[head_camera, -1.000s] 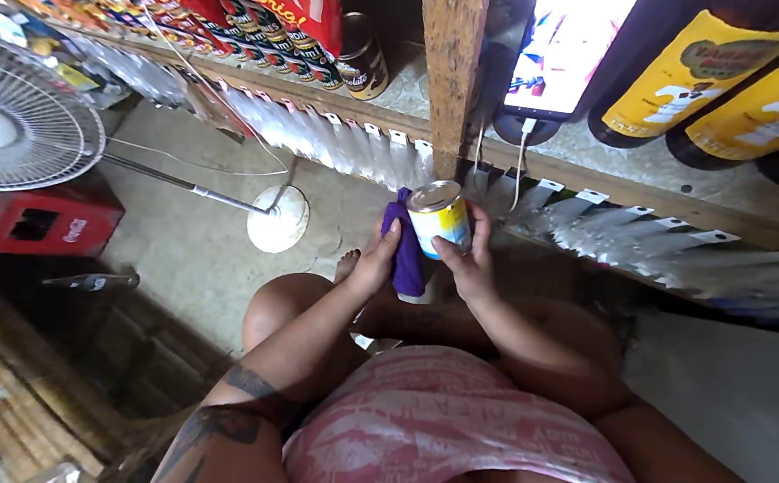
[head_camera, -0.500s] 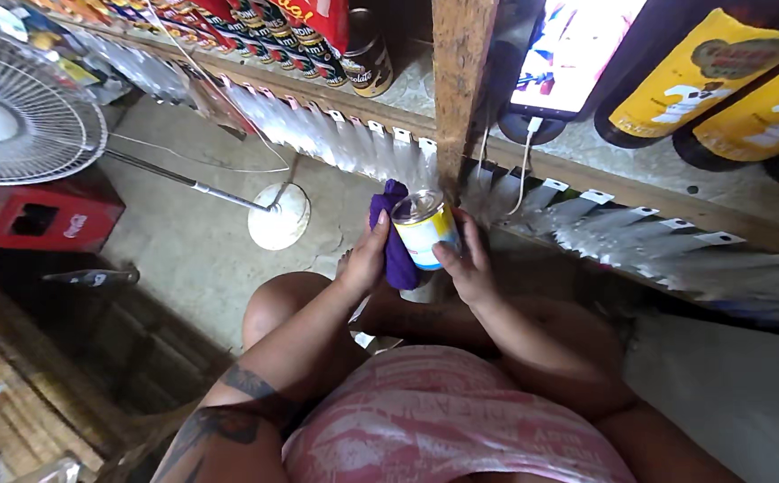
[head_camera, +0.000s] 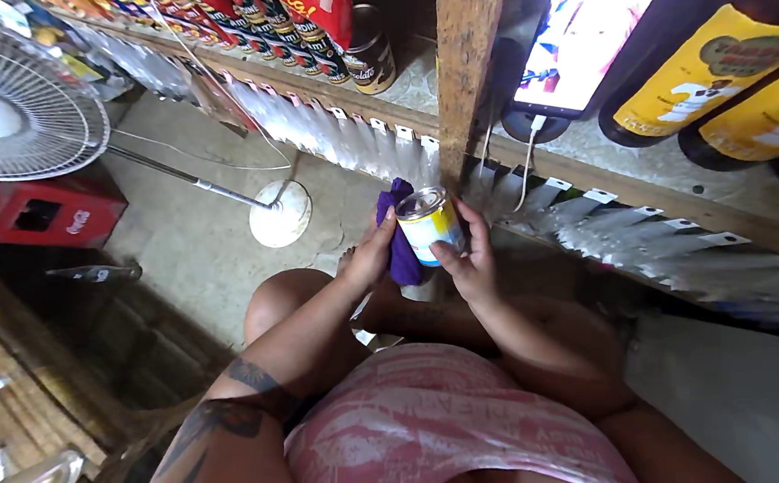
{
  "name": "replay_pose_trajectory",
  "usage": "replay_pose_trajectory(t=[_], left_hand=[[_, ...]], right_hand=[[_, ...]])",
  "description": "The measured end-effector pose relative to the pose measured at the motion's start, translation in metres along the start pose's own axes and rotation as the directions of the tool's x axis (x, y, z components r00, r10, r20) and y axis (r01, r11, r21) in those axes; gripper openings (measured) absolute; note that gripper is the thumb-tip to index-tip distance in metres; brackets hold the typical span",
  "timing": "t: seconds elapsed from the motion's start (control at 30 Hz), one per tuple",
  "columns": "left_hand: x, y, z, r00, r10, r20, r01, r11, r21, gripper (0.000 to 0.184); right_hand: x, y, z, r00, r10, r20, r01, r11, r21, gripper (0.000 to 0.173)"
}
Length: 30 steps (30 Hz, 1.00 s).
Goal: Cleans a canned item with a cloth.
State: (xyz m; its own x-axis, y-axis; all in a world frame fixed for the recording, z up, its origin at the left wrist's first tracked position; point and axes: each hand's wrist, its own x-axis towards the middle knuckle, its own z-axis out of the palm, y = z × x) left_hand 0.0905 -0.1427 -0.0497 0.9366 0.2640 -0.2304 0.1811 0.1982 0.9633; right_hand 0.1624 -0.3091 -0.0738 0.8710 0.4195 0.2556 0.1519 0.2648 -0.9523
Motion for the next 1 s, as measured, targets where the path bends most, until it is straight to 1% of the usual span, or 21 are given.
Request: replay_pose_trajectory(t=[0.1,0.2,0.3,0.37,0.47,0.57,0.7,0.77,0.83,0.87,0.93,1.0], left_hand=[[0.001,0.001,0.001,1.0,0.003,-0.011,-0.003,1.0,-0.017,0.06],[0.001,0.001,0.002,1.0,0.007,-0.011,-0.008,1.0,-0.028,0.061],[0.0,-0.001,0.002,1.0,-0.001,-0.008,0.001,1.0,0.011,0.06],[-0.003,-0.002,0.003,1.0,-0.011,-0.014,0.011,1.0,0.025,0.057],[-0.003,-0.001,0.005,0.999,-0.046,-0.013,0.046,0.999,-0.013,0.055],[-0.004,0.0,0.006,0.998,-0.066,-0.016,0.065,0.997,-0.041,0.052],[-0.001,-0.001,0.004,1.0,-0.016,-0.009,0.016,0.998,-0.061,0.056],[0.0,-0.002,0.005,1.0,0.004,-0.026,-0.005,0.999,-0.046,0.053],[0.001,-0.005,0.003,1.0,0.013,-0.026,-0.013,1.0,-0.009,0.054],[0.001,-0.006,0.003,1.0,0.017,-0.025,-0.017,1.0,0.012,0.056],[0.001,-0.006,0.005,1.0,0.023,-0.019,-0.022,0.999,0.033,0.057],[-0.001,-0.006,0.007,1.0,0.025,-0.017,-0.024,0.999,0.039,0.059]], right_hand=[[0.0,0.0,0.0,1.0,0.03,-0.006,-0.03,0.999,0.013,0.076],[0.0,-0.007,0.0,0.994,0.107,0.017,-0.108,0.991,0.074,0.073],[-0.001,-0.012,0.0,0.989,0.116,0.088,-0.127,0.982,0.142,0.074],[-0.002,-0.015,0.001,0.984,0.115,0.134,-0.135,0.98,0.149,0.07],[-0.001,-0.016,0.001,0.984,0.107,0.142,-0.119,0.99,0.078,0.067],[0.0,-0.015,0.001,0.99,0.1,0.095,-0.099,0.995,-0.012,0.064],[0.003,-0.015,-0.001,0.997,0.042,0.065,-0.034,0.991,-0.131,0.056],[0.003,-0.013,-0.001,0.997,0.044,0.061,-0.034,0.987,-0.155,0.052],[0.003,-0.01,0.0,0.995,0.065,0.078,-0.053,0.988,-0.144,0.055],[0.003,-0.008,0.0,0.991,0.086,0.099,-0.073,0.989,-0.126,0.06],[0.004,-0.005,-0.001,0.99,0.105,0.093,-0.098,0.992,-0.075,0.076],[0.005,-0.003,-0.001,0.994,0.082,0.072,-0.078,0.995,-0.055,0.086]])
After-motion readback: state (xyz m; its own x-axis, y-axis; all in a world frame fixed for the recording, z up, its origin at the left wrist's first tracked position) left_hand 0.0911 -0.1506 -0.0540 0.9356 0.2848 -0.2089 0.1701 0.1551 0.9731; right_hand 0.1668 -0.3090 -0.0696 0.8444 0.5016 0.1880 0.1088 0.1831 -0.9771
